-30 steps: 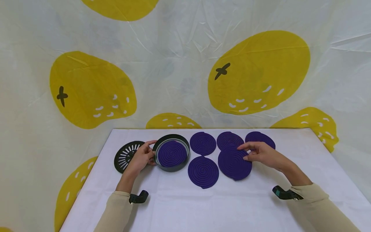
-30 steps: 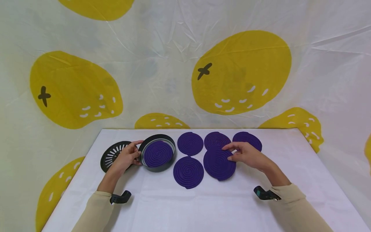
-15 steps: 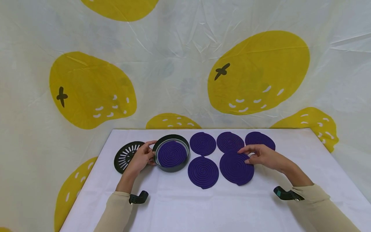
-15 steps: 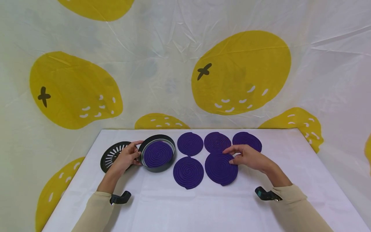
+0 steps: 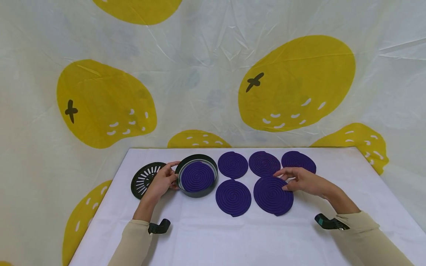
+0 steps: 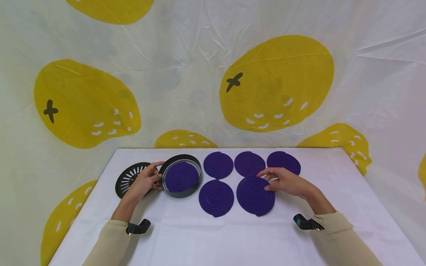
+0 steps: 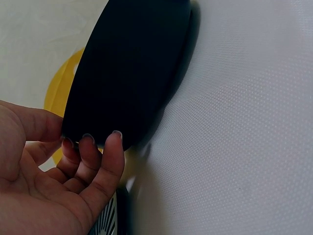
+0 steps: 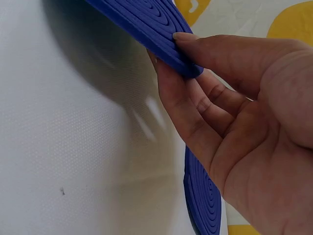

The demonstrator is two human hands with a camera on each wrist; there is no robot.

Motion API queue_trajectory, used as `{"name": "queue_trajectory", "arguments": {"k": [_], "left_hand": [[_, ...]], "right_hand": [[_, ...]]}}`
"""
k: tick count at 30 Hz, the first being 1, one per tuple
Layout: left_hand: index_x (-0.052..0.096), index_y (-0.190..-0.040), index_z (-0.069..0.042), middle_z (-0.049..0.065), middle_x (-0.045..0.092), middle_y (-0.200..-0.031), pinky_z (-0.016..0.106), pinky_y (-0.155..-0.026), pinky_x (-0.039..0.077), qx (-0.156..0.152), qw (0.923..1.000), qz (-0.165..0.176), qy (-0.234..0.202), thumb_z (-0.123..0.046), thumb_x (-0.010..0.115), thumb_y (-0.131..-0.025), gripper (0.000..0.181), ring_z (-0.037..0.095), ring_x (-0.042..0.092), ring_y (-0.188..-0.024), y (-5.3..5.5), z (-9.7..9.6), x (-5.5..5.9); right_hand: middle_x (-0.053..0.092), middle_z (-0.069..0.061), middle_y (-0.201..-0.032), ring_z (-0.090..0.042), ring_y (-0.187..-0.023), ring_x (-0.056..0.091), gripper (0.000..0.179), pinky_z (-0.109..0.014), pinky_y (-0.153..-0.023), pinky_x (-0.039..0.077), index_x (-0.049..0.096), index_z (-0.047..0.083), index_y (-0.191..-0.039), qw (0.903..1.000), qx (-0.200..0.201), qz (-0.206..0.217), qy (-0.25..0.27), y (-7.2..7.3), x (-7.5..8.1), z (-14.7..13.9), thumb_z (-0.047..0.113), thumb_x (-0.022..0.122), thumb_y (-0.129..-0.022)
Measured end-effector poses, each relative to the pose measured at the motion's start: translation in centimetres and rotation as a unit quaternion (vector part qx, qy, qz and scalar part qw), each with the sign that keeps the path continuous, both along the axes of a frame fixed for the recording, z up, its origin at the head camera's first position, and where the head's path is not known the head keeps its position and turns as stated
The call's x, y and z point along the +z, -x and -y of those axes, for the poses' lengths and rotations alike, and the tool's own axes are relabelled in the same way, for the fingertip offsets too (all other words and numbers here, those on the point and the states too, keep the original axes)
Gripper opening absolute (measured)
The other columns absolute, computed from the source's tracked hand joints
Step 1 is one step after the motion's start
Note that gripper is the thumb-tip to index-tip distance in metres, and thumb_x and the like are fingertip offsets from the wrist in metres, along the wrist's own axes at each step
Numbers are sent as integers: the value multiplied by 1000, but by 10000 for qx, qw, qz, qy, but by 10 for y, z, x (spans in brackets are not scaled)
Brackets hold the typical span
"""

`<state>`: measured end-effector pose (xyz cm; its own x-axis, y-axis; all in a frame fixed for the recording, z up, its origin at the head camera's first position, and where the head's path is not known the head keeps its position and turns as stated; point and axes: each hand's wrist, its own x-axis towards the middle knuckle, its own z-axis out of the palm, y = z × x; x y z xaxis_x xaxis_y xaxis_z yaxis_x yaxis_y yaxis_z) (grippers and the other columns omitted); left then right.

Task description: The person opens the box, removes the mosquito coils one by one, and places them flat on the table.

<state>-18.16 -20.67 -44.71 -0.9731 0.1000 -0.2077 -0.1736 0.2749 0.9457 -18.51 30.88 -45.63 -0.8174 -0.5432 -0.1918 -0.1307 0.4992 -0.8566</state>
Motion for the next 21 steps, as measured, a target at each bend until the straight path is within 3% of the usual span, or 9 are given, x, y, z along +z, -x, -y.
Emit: {"name": "queue_trajectory", "arguments": {"k": [5,12,21], "left_hand": [[42,-151,0,6,46,-88,48,-71,61,-55,10000,-33,-12,7,50,-97,55,27,56,-76,-5,-3,10],[42,-151,-1,6,46,-88,50,-74,61,-51,10000,17,-13,7,51,-97,56,28,55,-77,-4,-2,9],[42,-151,-1,6,45,-88,45,-70,61,-40,10000,6,-59,7,50,-97,55,27,55,-77,-4,-2,7]], "right_hand": [[60,-14,-118,-21,-108,55,45,-24,-81,54,61,5,-134,9999,44,-32,-140,-1,-2,-1,15,75,-92],[62,-14,-117,-20,-98,60,47,-22,-81,52,62,4,-134,9995,229,-155,-133,-1,-8,-2,14,76,-91],[67,-13,-121,-23,-105,60,45,-23,-81,53,65,3,-131,9986,290,-412,-171,0,-6,-1,16,77,-90]]}}
